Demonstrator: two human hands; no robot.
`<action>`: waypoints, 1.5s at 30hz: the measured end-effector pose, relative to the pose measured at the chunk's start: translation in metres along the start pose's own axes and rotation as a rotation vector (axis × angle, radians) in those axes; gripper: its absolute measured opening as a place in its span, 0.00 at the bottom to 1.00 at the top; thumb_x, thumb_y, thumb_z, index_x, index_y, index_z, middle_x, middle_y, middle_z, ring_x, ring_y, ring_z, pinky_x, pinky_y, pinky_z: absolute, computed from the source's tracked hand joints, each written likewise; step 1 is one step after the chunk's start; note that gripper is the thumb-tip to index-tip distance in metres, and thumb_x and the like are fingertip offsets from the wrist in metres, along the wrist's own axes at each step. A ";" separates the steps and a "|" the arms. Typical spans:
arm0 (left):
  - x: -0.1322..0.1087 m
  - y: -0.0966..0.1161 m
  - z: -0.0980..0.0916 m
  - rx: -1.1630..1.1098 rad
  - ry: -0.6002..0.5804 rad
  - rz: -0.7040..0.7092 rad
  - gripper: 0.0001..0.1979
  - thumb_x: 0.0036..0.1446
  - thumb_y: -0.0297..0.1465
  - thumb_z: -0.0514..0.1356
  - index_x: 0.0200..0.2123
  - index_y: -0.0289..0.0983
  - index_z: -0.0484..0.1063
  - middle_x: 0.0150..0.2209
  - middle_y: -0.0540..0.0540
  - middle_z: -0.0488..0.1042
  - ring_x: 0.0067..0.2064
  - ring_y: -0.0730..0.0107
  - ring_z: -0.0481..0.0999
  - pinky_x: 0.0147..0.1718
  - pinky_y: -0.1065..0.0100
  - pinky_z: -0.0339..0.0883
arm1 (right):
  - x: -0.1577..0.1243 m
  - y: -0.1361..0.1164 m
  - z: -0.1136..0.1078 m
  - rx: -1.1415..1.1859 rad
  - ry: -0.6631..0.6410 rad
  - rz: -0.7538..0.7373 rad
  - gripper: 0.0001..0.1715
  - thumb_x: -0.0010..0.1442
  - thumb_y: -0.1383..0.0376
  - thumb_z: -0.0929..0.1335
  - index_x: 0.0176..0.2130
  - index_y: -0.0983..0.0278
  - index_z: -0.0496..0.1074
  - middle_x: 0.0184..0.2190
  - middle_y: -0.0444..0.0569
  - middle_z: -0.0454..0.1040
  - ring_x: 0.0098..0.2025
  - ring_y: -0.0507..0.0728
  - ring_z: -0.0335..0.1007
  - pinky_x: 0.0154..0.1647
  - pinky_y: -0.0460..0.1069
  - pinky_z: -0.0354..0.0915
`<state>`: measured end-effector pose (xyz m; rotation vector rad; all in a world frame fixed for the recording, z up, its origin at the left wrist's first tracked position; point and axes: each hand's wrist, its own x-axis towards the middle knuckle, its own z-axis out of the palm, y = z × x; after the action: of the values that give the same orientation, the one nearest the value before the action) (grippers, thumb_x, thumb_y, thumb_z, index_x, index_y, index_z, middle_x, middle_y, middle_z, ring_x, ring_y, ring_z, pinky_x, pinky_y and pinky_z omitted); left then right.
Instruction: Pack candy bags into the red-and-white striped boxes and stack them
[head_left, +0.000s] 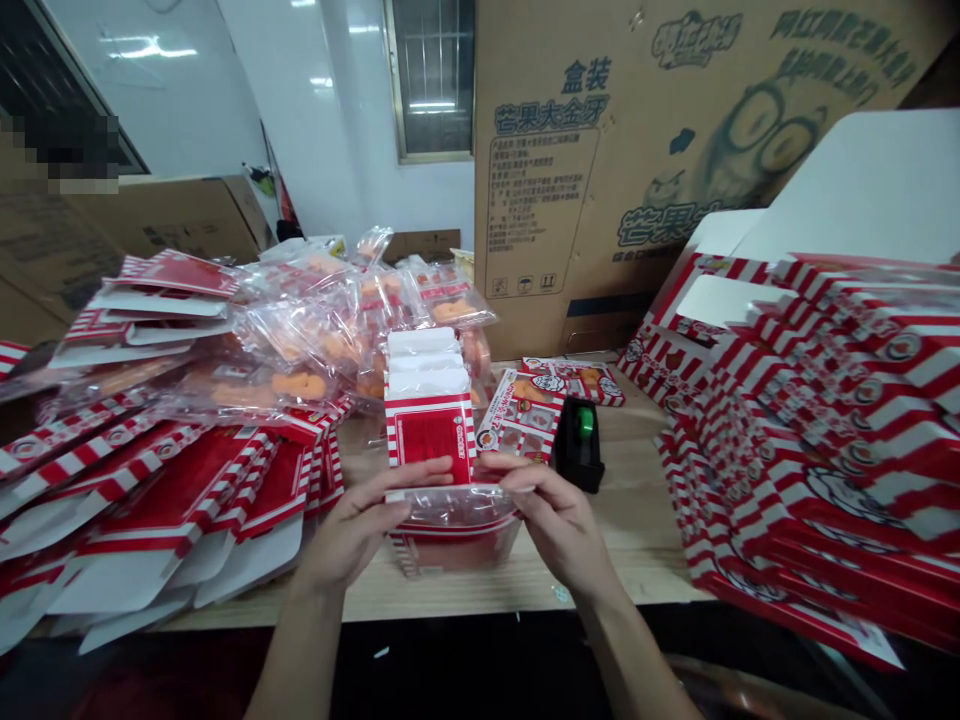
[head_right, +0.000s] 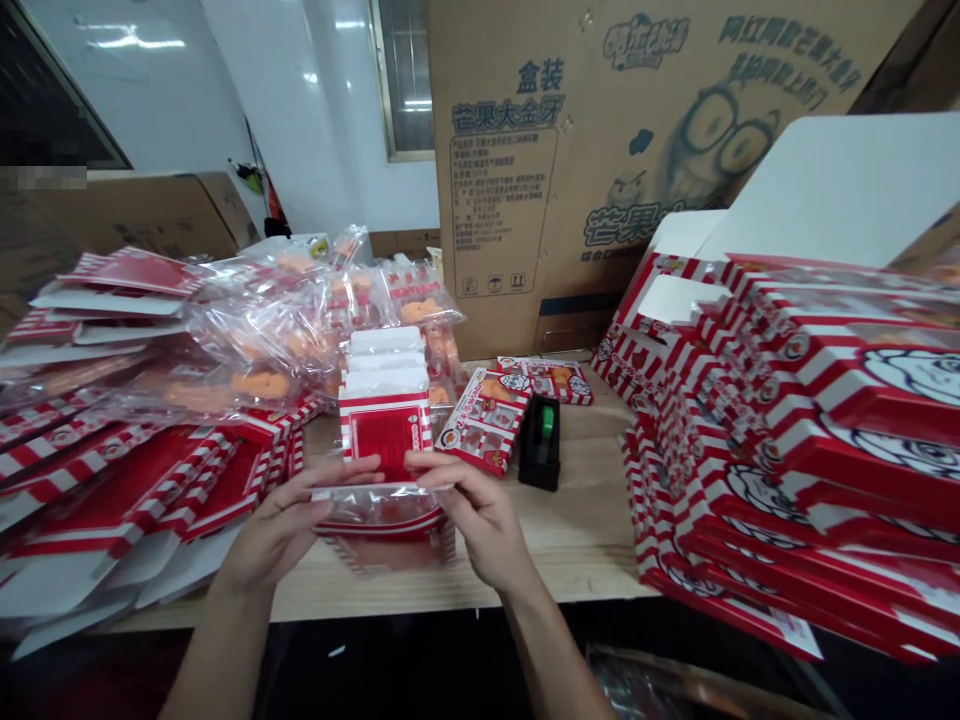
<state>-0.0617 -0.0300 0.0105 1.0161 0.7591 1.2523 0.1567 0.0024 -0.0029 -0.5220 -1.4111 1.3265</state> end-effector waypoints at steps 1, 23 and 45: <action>0.004 0.003 0.002 0.021 -0.024 0.002 0.06 0.48 0.27 0.63 0.31 0.39 0.79 0.43 0.42 0.78 0.49 0.53 0.73 0.51 0.51 0.61 | 0.000 -0.003 0.000 -0.038 -0.012 -0.017 0.08 0.61 0.65 0.64 0.35 0.58 0.73 0.48 0.48 0.72 0.51 0.56 0.67 0.53 0.54 0.60; -0.005 0.008 0.000 0.537 -0.038 0.334 0.08 0.53 0.38 0.61 0.33 0.41 0.77 0.39 0.42 0.79 0.41 0.63 0.78 0.40 0.63 0.71 | 0.008 -0.023 0.014 -0.241 -0.132 -0.075 0.07 0.54 0.60 0.70 0.35 0.58 0.77 0.38 0.47 0.77 0.43 0.55 0.73 0.46 0.52 0.68; -0.006 -0.001 0.002 0.616 -0.003 0.323 0.09 0.53 0.34 0.62 0.38 0.40 0.74 0.47 0.40 0.75 0.49 0.62 0.74 0.47 0.61 0.67 | -0.012 -0.016 0.003 -0.447 -0.168 -0.127 0.14 0.58 0.66 0.68 0.45 0.55 0.71 0.54 0.51 0.67 0.55 0.57 0.65 0.51 0.54 0.65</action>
<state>-0.0604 -0.0364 0.0101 1.6919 1.0402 1.3142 0.1638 -0.0141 0.0074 -0.6115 -1.8638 0.9700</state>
